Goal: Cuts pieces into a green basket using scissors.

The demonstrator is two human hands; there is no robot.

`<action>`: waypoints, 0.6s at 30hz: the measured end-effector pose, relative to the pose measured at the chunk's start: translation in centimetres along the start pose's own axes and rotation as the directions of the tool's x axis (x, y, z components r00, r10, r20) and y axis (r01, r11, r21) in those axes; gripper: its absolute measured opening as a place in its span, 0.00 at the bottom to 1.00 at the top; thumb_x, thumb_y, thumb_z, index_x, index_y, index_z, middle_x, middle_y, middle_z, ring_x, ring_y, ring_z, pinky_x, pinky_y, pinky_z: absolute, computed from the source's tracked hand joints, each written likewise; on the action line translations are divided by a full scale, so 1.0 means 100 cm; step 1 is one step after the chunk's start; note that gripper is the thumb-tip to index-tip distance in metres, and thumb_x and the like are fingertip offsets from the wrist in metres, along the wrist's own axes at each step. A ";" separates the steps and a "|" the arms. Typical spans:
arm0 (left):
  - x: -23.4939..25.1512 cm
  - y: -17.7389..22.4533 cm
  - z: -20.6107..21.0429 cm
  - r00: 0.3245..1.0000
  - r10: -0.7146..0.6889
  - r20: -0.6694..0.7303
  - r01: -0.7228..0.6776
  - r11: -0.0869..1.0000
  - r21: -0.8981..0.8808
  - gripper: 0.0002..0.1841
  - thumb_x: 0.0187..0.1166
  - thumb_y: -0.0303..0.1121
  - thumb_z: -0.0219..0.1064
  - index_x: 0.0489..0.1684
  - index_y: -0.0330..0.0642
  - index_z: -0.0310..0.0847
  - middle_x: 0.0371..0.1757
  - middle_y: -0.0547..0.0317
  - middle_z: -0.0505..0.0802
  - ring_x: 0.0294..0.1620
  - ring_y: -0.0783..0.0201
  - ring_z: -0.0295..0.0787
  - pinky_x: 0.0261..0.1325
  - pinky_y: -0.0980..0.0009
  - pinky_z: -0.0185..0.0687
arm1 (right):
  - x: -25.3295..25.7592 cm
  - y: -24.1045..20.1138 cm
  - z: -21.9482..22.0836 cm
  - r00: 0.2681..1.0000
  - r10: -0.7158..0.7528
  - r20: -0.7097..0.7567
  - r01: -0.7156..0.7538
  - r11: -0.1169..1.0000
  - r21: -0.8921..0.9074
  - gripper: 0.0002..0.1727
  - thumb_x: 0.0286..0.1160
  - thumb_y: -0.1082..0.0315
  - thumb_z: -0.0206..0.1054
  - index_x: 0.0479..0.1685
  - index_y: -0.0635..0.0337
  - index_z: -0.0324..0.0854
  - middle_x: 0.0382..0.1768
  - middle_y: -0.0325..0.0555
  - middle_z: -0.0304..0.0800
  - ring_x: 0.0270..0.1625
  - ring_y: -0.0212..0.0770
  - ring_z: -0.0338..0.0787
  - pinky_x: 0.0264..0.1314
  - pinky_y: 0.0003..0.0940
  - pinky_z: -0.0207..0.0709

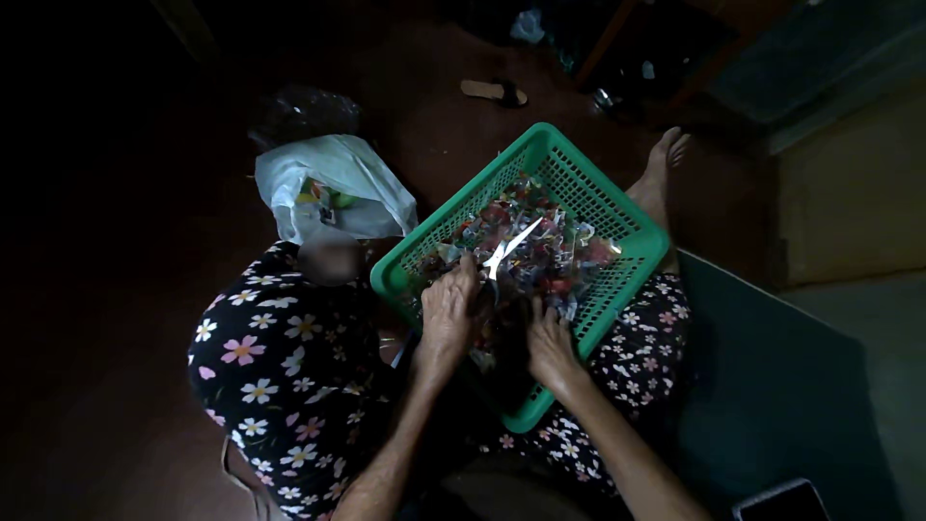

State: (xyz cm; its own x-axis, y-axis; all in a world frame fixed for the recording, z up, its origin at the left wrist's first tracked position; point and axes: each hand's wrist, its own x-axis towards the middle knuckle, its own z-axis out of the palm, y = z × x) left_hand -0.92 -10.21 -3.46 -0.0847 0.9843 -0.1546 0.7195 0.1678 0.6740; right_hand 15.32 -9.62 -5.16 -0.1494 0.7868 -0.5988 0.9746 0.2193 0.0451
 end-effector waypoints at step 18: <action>0.004 0.001 0.043 0.993 0.096 0.074 -0.093 0.995 -0.043 0.24 0.78 0.29 0.69 0.73 0.32 0.75 0.58 0.34 0.90 0.60 0.35 0.88 0.54 0.40 0.83 | 0.028 0.029 -0.057 0.968 0.204 -0.143 0.002 0.566 0.824 0.27 0.66 0.77 0.77 0.67 0.72 0.77 0.52 0.62 0.86 0.50 0.49 0.86 0.56 0.48 0.81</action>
State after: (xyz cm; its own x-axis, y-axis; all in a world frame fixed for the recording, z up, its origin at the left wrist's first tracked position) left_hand 2.10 -10.07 -6.61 0.0357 0.9892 -0.1421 0.6940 0.0778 0.7157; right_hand 16.75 -3.47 -2.14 0.0305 0.8893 -0.4563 0.6891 -0.3494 -0.6349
